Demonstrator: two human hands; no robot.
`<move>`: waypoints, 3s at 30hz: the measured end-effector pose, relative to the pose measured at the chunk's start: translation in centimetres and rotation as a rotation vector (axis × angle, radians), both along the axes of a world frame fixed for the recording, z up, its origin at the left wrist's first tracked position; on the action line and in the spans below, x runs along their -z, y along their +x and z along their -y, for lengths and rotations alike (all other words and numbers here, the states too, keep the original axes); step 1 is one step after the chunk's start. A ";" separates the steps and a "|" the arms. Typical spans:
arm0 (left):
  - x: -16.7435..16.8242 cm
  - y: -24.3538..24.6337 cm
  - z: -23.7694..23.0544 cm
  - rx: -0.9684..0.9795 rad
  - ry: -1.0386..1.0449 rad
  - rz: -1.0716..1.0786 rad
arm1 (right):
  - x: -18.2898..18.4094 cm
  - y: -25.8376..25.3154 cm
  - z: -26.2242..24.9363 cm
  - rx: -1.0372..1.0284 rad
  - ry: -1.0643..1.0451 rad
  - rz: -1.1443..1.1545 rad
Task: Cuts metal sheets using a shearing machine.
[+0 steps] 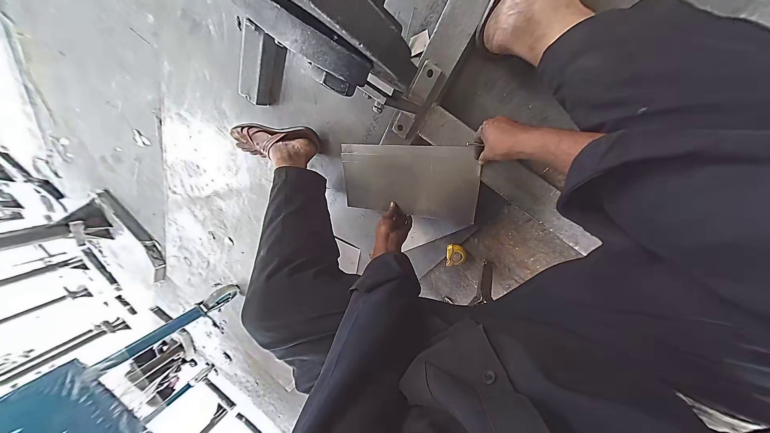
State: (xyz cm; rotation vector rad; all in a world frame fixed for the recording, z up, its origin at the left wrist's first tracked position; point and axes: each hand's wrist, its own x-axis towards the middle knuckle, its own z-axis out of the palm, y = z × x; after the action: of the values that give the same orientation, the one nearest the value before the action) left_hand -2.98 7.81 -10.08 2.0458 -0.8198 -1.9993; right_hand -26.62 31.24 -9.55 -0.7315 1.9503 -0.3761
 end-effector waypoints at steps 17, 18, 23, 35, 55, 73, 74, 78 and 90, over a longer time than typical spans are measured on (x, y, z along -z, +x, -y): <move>0.4 0.3 0.4 0.038 -0.012 -0.002 | 0.0 0.1 0.0 -0.001 -0.003 -0.017; 0.3 0.2 0.3 0.033 -0.013 0.006 | 0.0 0.1 0.0 -0.003 -0.008 -0.018; -0.1 -0.2 0.0 0.031 -0.018 0.016 | 0.3 0.1 -0.1 0.034 -0.020 -0.004; 0.0 -0.1 0.0 0.068 -0.025 0.028 | -0.2 0.2 -0.5 0.044 -0.032 0.000; 1.1 0.2 0.7 0.199 -0.072 0.091 | 3.6 0.3 -1.1 0.062 -0.163 -0.039; 0.5 -0.4 0.0 0.228 -0.084 0.104 | 3.5 0.2 -1.0 0.074 -0.155 -0.033; 0.4 -0.5 -0.2 0.242 -0.095 0.116 | 3.0 0.2 -1.2 0.089 -0.155 -0.025; 0.4 -0.4 0.0 0.242 -0.100 0.121 | -1.1 0.2 -1.7 0.135 -0.096 0.068; -1.0 -1.5 -1.6 0.216 -0.095 0.127 | 1.9 0.0 -1.2 0.062 -0.123 -0.026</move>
State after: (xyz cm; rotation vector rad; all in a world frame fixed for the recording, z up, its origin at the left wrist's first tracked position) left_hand -4.52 9.42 -9.08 2.1278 -1.1837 -1.9046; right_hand -26.57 32.46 -11.49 -0.7594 1.9909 -0.5304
